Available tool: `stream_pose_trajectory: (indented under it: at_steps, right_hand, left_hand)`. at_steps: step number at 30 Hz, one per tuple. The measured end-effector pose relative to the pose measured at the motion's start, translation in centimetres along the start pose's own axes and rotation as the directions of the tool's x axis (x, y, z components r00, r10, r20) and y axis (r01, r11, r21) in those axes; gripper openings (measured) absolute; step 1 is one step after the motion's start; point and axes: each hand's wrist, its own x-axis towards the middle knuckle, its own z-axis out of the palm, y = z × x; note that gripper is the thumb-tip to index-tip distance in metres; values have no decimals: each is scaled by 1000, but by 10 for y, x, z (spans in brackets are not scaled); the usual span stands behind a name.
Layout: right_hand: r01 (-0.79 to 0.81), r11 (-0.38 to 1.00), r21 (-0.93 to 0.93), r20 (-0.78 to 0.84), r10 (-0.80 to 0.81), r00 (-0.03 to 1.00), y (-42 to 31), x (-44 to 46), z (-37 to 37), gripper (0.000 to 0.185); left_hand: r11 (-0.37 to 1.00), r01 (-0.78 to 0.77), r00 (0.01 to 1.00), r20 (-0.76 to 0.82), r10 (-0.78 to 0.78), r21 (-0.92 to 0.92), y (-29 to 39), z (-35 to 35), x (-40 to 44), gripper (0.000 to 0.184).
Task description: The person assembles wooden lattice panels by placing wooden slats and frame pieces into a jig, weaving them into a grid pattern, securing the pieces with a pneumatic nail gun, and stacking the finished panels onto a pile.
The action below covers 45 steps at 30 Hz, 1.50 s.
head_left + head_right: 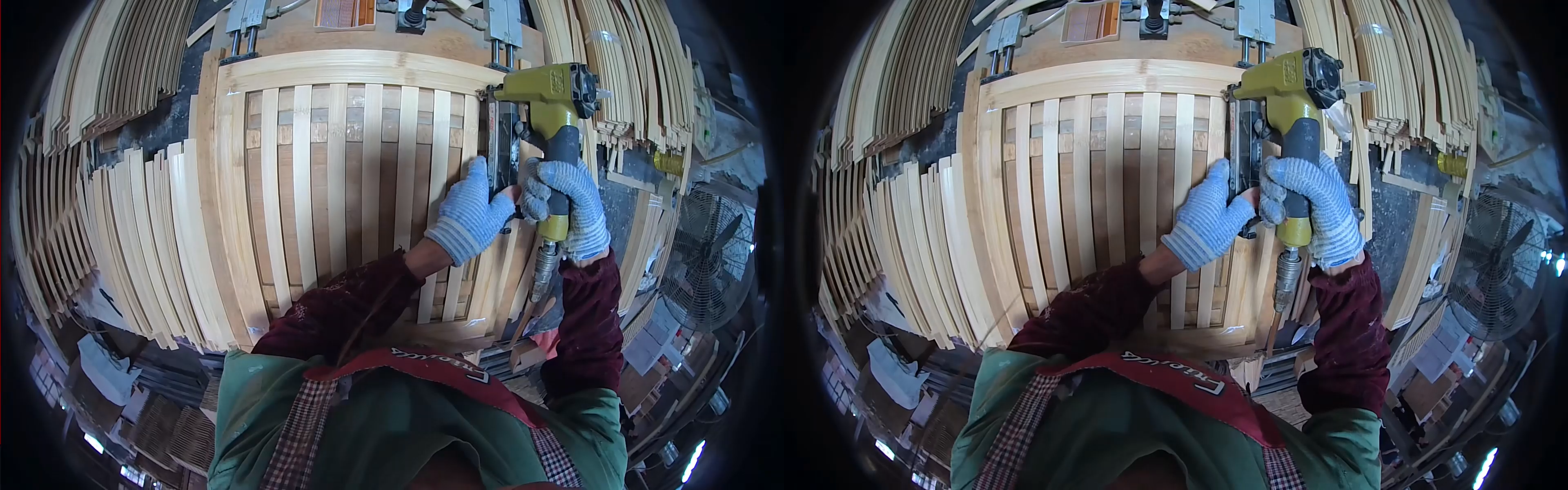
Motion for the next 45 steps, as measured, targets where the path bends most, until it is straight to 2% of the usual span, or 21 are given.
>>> stream_pose_trajectory:
  at_steps: [4,7,10,13,16,17,21,26,31,34,37,40,43,45]
  right_hand:
    - [-15,1000,-26,-13,14,1000,0,3,2,19]
    - [-13,999,-33,-17,12,1000,0,4,3,18]
    - [-6,999,-50,-20,5,1000,1,4,3,18]
    - [-11,999,-38,-8,11,1000,0,4,8,19]
    - [-27,999,-20,-10,27,1000,2,3,23,21]
    - [-17,1000,-6,-3,17,1000,4,6,28,23]
    - [-6,1000,-11,37,6,999,9,13,33,27]
    - [-9,999,43,39,7,999,11,13,45,27]
    - [-23,1000,-19,80,24,996,14,21,64,22]
    - [-50,998,-40,67,52,996,16,22,71,19]
    - [-48,998,-50,78,51,996,17,21,81,18]
    - [-28,998,-50,111,34,993,20,26,91,19]
    - [-42,997,-57,105,48,993,23,28,101,20]
    - [-30,999,-27,73,32,997,24,29,109,20]
  left_hand:
    - [999,35,999,7,-35,25,8,-6,-2,48]
    - [994,-18,999,-27,21,112,12,-7,-4,48]
    - [1000,3,1000,-3,-3,29,11,-8,-3,49]
    - [993,13,1000,-12,-12,119,20,-14,-8,50]
    - [994,-105,992,-73,105,1,-1,-18,-9,52]
    - [992,-125,989,-79,126,11,-3,-23,-10,52]
    - [994,-78,991,-101,86,82,-1,-38,-12,53]
    - [994,-98,986,-130,103,49,1,-42,-18,52]
    - [997,-53,993,-109,46,-61,1,-66,-21,50]
    - [995,-102,983,-153,98,-17,-2,-68,-24,50]
    - [997,-69,983,-167,75,40,6,-78,-32,51]
    - [999,-44,992,-117,40,-31,12,-94,-37,53]
    - [997,-72,981,-180,65,-28,5,-99,-35,54]
    - [997,-57,983,-172,65,54,7,-106,-35,55]
